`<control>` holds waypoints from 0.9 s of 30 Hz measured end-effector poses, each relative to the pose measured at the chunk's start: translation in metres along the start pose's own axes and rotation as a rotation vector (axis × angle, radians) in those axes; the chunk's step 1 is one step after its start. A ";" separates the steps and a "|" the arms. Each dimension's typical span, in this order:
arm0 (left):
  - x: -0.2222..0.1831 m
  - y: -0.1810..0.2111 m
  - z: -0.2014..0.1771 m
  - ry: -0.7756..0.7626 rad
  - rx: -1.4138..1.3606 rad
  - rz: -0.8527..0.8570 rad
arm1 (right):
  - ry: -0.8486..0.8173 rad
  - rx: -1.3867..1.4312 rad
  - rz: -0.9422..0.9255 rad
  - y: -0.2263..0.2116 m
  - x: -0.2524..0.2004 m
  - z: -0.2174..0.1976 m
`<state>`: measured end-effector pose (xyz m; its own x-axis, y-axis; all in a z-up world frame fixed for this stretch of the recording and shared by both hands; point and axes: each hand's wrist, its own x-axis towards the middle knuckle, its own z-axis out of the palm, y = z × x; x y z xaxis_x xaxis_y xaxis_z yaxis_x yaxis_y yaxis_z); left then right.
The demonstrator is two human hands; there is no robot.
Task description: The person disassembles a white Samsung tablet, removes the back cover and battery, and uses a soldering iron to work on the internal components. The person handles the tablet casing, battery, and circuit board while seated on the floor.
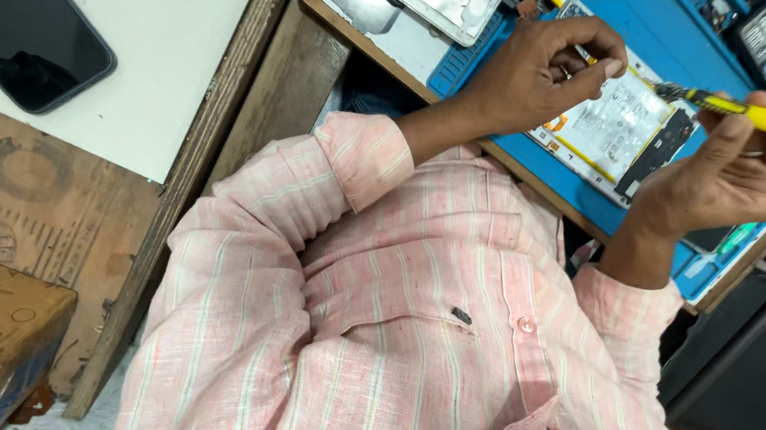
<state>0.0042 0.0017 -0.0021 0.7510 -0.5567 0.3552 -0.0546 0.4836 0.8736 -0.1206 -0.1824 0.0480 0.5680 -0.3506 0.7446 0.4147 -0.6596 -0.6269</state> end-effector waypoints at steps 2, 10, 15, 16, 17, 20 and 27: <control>-0.001 0.000 0.000 -0.007 -0.044 0.004 | -0.009 -0.013 0.028 -0.002 -0.001 0.003; 0.000 0.000 0.001 0.010 0.073 0.034 | 0.007 0.054 0.038 -0.006 -0.001 0.018; -0.002 0.007 -0.003 -0.014 0.063 0.007 | 0.052 0.043 0.040 -0.009 0.005 0.018; -0.001 0.007 -0.001 -0.033 0.038 0.003 | 0.049 0.070 0.052 -0.010 0.004 0.017; -0.001 0.007 0.000 -0.028 0.020 -0.011 | 0.047 0.097 0.064 -0.009 0.004 0.017; 0.001 0.006 0.002 -0.039 -0.008 -0.037 | 0.069 0.146 0.107 -0.006 -0.001 0.018; -0.001 0.013 0.000 -0.064 0.001 -0.022 | 0.155 0.229 0.166 -0.002 -0.002 0.015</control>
<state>0.0029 0.0081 0.0094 0.7081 -0.6094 0.3567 -0.0394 0.4702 0.8817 -0.1121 -0.1702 0.0446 0.5338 -0.5496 0.6426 0.4842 -0.4244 -0.7652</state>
